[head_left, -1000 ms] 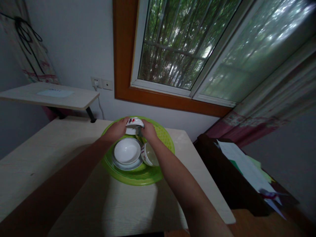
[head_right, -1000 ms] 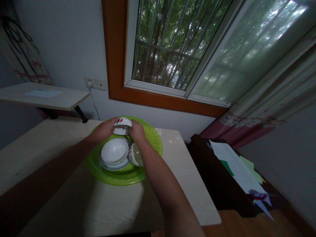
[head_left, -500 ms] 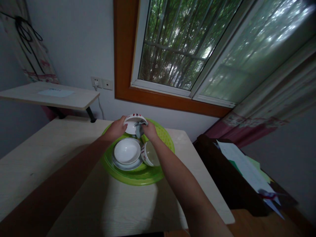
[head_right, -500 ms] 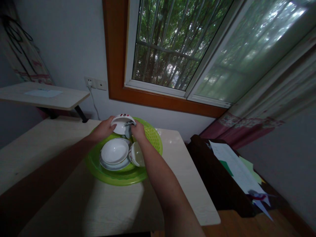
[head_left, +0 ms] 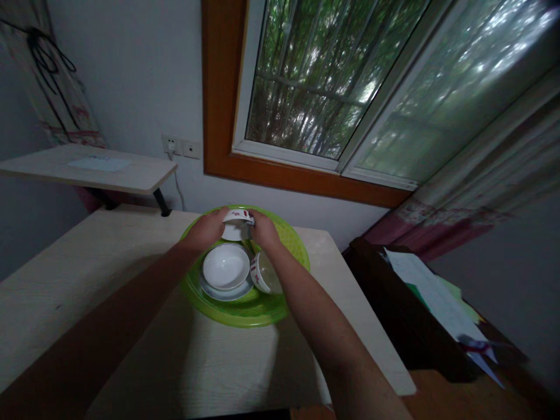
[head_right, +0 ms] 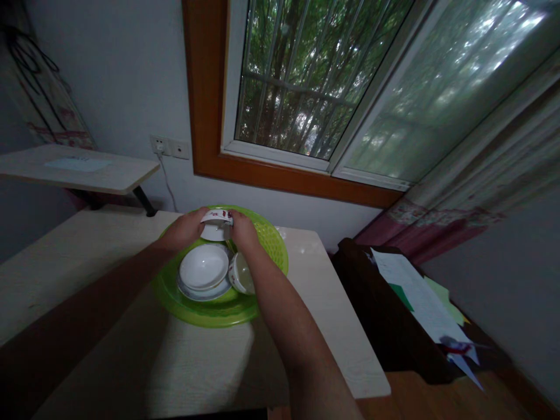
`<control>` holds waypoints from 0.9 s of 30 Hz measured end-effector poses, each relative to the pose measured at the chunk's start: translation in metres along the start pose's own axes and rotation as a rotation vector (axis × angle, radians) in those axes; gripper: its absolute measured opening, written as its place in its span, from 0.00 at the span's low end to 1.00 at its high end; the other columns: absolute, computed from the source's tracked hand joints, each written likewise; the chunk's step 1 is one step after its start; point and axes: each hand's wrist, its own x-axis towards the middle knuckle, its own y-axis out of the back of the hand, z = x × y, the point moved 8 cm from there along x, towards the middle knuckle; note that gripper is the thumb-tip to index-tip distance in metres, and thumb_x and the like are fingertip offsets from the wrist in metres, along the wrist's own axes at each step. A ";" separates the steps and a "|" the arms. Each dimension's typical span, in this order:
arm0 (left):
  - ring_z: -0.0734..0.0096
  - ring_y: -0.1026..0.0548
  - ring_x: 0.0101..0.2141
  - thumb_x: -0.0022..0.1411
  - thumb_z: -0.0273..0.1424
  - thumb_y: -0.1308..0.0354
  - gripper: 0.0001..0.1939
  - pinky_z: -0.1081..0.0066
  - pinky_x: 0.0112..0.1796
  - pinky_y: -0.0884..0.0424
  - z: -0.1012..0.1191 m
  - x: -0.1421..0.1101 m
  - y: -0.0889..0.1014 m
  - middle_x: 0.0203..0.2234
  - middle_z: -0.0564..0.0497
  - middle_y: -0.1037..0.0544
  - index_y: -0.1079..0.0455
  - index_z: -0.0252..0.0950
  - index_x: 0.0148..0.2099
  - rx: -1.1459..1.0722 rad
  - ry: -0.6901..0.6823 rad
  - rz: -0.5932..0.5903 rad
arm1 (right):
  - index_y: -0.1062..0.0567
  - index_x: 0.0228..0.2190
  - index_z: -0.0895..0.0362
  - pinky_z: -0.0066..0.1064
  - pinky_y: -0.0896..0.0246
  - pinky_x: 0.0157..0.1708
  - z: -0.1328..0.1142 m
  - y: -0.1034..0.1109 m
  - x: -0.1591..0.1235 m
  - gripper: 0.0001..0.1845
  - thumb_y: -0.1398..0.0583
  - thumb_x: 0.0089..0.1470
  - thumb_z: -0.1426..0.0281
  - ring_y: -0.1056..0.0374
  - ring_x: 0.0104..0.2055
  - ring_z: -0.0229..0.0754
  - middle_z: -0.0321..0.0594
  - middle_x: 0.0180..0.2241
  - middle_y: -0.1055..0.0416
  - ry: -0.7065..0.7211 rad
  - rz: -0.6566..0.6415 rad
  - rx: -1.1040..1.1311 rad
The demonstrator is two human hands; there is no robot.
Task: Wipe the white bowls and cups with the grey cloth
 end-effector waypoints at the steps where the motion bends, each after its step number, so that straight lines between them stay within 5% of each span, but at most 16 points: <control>1: 0.62 0.24 0.46 0.64 0.26 0.52 0.22 0.67 0.48 0.32 -0.001 0.001 0.001 0.48 0.42 0.22 0.37 0.36 0.60 0.016 0.008 0.014 | 0.27 0.54 0.57 0.32 0.39 0.56 0.003 0.001 0.001 0.29 0.45 0.50 0.83 0.30 0.52 0.44 0.44 0.52 0.25 -0.016 0.018 0.021; 8: 0.60 0.23 0.44 0.66 0.33 0.50 0.18 0.67 0.44 0.31 -0.014 0.009 -0.007 0.44 0.41 0.21 0.37 0.34 0.57 -0.038 0.034 0.007 | 0.24 0.49 0.57 0.30 0.34 0.48 0.028 -0.003 0.004 0.22 0.46 0.55 0.79 0.26 0.45 0.42 0.40 0.44 0.21 -0.189 0.070 0.131; 20: 0.58 0.24 0.45 0.64 0.23 0.55 0.19 0.64 0.48 0.31 0.009 -0.002 -0.007 0.47 0.38 0.23 0.35 0.32 0.55 0.244 -0.078 -0.049 | 0.30 0.56 0.56 0.37 0.36 0.52 -0.012 -0.002 -0.006 0.25 0.45 0.57 0.77 0.28 0.49 0.48 0.48 0.51 0.26 0.012 -0.099 -0.214; 27: 0.60 0.24 0.47 0.67 0.30 0.52 0.19 0.66 0.48 0.32 0.001 0.002 0.004 0.48 0.41 0.23 0.38 0.35 0.59 0.092 -0.019 0.075 | 0.24 0.49 0.55 0.31 0.36 0.51 0.005 0.001 0.000 0.25 0.46 0.52 0.82 0.28 0.49 0.43 0.42 0.46 0.22 -0.050 0.022 0.002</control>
